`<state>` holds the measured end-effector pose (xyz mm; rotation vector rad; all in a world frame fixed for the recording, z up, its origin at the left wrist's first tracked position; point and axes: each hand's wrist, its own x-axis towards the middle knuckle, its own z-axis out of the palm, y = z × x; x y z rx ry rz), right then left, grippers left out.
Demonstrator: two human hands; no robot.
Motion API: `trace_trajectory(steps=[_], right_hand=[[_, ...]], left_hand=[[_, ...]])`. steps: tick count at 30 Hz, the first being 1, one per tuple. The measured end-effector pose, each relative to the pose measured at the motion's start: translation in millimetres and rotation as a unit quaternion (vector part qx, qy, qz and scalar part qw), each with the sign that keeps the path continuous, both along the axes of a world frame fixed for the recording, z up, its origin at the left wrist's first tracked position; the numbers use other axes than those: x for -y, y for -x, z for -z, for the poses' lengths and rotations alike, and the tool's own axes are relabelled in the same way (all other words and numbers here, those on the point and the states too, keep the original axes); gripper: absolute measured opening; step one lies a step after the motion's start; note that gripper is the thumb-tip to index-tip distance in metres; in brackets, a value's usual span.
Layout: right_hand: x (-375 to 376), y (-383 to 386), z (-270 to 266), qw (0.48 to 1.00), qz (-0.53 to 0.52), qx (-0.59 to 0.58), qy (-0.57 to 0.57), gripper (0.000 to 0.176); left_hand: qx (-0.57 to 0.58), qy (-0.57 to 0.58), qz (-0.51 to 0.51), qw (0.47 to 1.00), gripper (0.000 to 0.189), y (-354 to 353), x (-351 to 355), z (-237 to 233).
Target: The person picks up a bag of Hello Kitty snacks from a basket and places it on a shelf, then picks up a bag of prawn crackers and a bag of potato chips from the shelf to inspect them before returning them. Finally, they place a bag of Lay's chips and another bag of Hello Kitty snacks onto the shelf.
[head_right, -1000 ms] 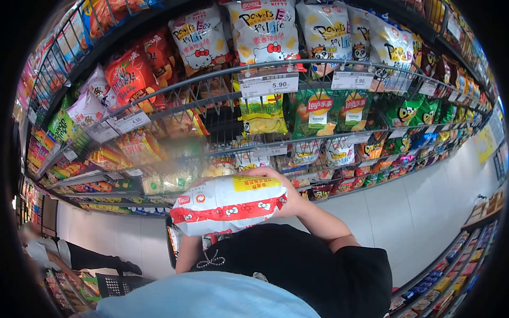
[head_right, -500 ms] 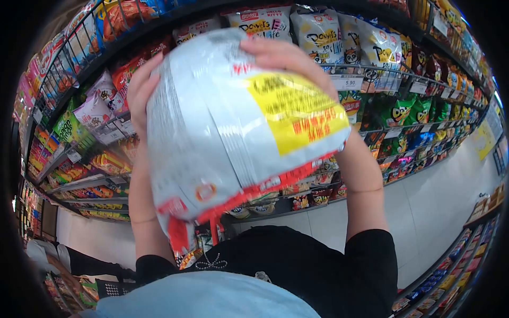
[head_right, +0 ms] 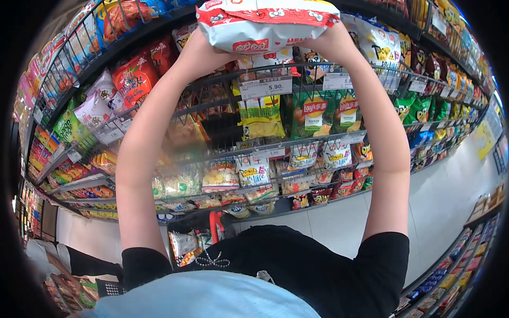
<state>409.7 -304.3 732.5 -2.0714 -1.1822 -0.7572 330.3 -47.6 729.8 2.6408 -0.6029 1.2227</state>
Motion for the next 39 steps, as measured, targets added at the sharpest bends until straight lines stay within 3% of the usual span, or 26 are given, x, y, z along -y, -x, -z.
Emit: trace_trajectory(steps=[3, 7, 9, 13, 15, 16, 19, 23, 26, 31, 32, 35, 36, 39], right_hand=[[-6, -17, 5, 0.997, -0.065, -0.039, -0.026, 0.046], [-12, -32, 8, 0.985, -0.133, -0.103, -0.03, 0.043], [-14, -36, 6, 0.975, -0.164, -0.147, -0.029, 0.043], [-15, -56, 9, 0.972, -0.17, -0.162, -0.019, 0.044], [-21, -61, 16, 0.968, -0.176, -0.176, -0.03, 0.053], [-23, -63, 18, 0.969, -0.168, -0.179, -0.023, 0.055], [-26, -56, 19, 0.959, -0.144, -0.246, -0.015, 0.057], [-25, -64, 21, 0.94, -0.12, -0.319, 0.007, 0.058], [-22, -61, 22, 0.928, -0.124, -0.35, 0.029, 0.056], [-20, -58, 20, 0.937, -0.085, -0.334, 0.059, 0.055], [-20, -57, 21, 0.956, 0.008, -0.285, 0.062, 0.061], [-14, -58, 24, 0.98, 0.077, -0.168, 0.074, 0.068], [-12, -53, 21, 0.978, 0.086, -0.166, 0.096, 0.073], [-7, -45, 25, 0.987, 0.072, -0.134, 0.049, 0.08]], left_hand=[[-0.105, 0.017, 0.035, 0.994, 0.075, -9, 0, -1], [-0.178, 0.041, -0.012, 0.983, 0.077, -11, 1, -3], [-0.182, 0.06, 0.015, 0.981, 0.08, -24, -10, 1], [-0.224, 0.079, 0.029, 0.971, 0.085, -30, -14, 2], [-0.251, 0.089, 0.028, 0.963, 0.086, -29, -12, 1], [-0.213, 0.059, 0.015, 0.975, 0.089, -34, -17, 6], [-0.326, 0.171, 0.021, 0.929, 0.092, -33, -18, 5], [-0.354, 0.237, 0.033, 0.904, 0.089, -37, -19, 8], [-0.356, 0.239, 0.032, 0.903, 0.086, -29, -7, 6], [-0.34, 0.146, -0.036, 0.928, 0.08, -25, 2, 6], [-0.337, 0.127, -0.055, 0.931, 0.077, -24, 1, 7], [-0.225, 0.052, -0.057, 0.971, 0.075, -28, -8, 17], [-0.209, 0.057, -0.062, 0.974, 0.058, -16, -3, 14], [-0.105, 0.068, -0.03, 0.992, 0.04, 16, 0, 19]])
